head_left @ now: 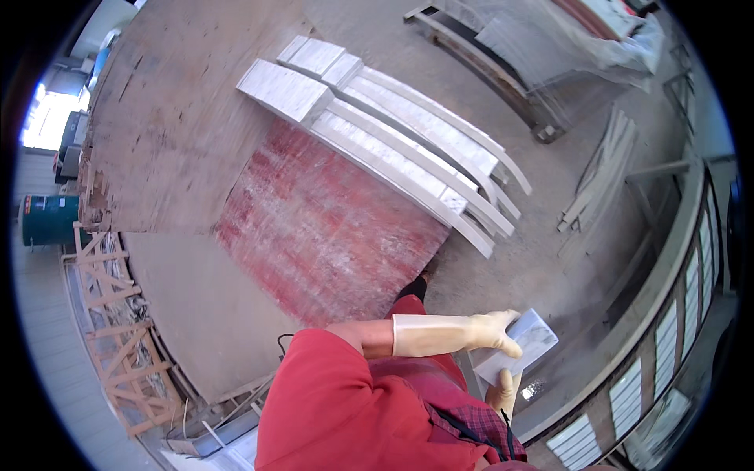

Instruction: The person repeatedly picks up white rectangular tiles from a stack on the floor and places them onto a large metal mesh rack. The tiles are arranged in neat rows on the rack surface.

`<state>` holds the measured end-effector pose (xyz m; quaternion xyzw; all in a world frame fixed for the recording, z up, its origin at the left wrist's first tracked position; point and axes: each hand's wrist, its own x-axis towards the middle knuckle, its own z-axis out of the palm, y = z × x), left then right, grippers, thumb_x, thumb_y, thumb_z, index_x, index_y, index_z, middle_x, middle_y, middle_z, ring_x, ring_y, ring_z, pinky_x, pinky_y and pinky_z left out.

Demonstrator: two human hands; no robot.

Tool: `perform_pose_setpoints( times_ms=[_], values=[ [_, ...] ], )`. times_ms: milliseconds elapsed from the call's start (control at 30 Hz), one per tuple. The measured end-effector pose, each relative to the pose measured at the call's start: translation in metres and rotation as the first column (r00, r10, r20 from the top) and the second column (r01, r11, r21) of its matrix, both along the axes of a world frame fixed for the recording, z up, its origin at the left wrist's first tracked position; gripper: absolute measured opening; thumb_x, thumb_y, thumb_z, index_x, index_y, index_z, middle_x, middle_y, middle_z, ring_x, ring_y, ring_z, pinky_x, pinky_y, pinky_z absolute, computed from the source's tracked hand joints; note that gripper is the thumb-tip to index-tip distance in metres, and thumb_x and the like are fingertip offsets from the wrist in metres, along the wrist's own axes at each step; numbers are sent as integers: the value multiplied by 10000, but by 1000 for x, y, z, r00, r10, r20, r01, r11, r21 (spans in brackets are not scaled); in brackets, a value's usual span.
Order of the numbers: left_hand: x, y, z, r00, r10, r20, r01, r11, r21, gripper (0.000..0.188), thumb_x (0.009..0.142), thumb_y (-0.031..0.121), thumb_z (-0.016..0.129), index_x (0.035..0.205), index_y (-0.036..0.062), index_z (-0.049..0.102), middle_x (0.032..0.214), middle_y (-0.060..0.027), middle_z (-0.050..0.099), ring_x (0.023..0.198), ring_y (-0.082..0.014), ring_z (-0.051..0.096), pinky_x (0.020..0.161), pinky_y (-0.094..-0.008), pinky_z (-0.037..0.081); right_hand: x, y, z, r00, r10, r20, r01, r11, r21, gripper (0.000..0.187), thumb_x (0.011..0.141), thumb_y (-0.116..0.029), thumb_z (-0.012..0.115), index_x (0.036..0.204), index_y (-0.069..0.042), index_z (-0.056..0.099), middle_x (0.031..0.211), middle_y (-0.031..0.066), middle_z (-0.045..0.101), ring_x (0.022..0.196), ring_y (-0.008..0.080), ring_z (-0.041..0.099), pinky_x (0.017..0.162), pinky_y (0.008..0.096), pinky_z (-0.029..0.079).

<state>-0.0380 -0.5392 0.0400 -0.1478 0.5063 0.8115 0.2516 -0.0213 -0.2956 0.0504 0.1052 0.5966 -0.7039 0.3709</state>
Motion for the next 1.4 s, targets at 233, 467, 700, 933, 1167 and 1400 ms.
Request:
perform_pose_setpoints(
  times_ms=[233, 467, 700, 933, 1167, 1400],
  values=[
    [77, 85, 87, 964, 151, -218, -144, 989, 45, 949, 933, 452, 893, 1632, -22, 459, 1496, -208, 642, 1368, -273, 616, 1150, -419, 508, 48, 64, 40, 974, -98, -205, 18, 934, -358, 1217, 740, -493, 971, 1666, 23, 374, 1565, 152, 574, 1425, 304, 594, 1198, 463, 482],
    [129, 165, 45, 914, 225, -338, -43, 882, 470, 1033, 941, 797, 675, 1635, 53, 493, 1581, -131, 606, 1401, -254, 620, 1198, -443, 499, 99, 127, 77, 969, -38, -244, -48, 940, -337, 1247, 666, -435, 1031, 1637, 51, 418, 1518, 153, 612, 1393, 274, 615, 1159, 425, 505],
    [154, 197, 74, 957, 213, -198, -36, 763, 646, 1120, 922, 882, 591, 1690, 91, 397, 1695, -229, 475, 1540, -392, 499, 1256, -555, 456, 124, 134, 108, 966, -4, -257, -34, 989, -141, 1214, 764, -395, 974, 1722, 4, 344, 1659, 183, 509, 1536, 309, 491, 1263, 419, 374],
    [206, 183, 86, 930, 232, -286, -44, 840, 540, 670, 1157, 494, 504, 1737, 223, 305, 1797, -170, 321, 1642, -407, 327, 1335, -610, 304, 177, 114, 189, 819, 368, -439, -127, 864, 487, 1008, 853, -573, 850, 1665, -98, 487, 1439, 279, 672, 1374, 417, 630, 1180, 475, 465],
    [240, 205, 129, 938, 251, -240, -148, 914, 377, 765, 1137, 631, 468, 1755, 224, 269, 1799, -106, 326, 1645, -370, 327, 1343, -558, 308, 209, 117, 188, 434, 450, -781, 330, 726, 603, 820, 909, -550, 806, 1584, -137, 591, 1378, 205, 712, 1149, 425, 693, 995, 496, 522],
    [258, 243, 163, 946, 207, -250, -131, 948, 288, 822, 1116, 693, 460, 1760, 224, 257, 1794, -84, 335, 1642, -350, 335, 1346, -535, 309, 217, 133, 193, 618, 471, -629, 307, 592, 745, 1076, 817, -508, 900, 1702, -169, 390, 1438, 228, 641, 1134, 452, 707, 1020, 529, 541]
  ],
)
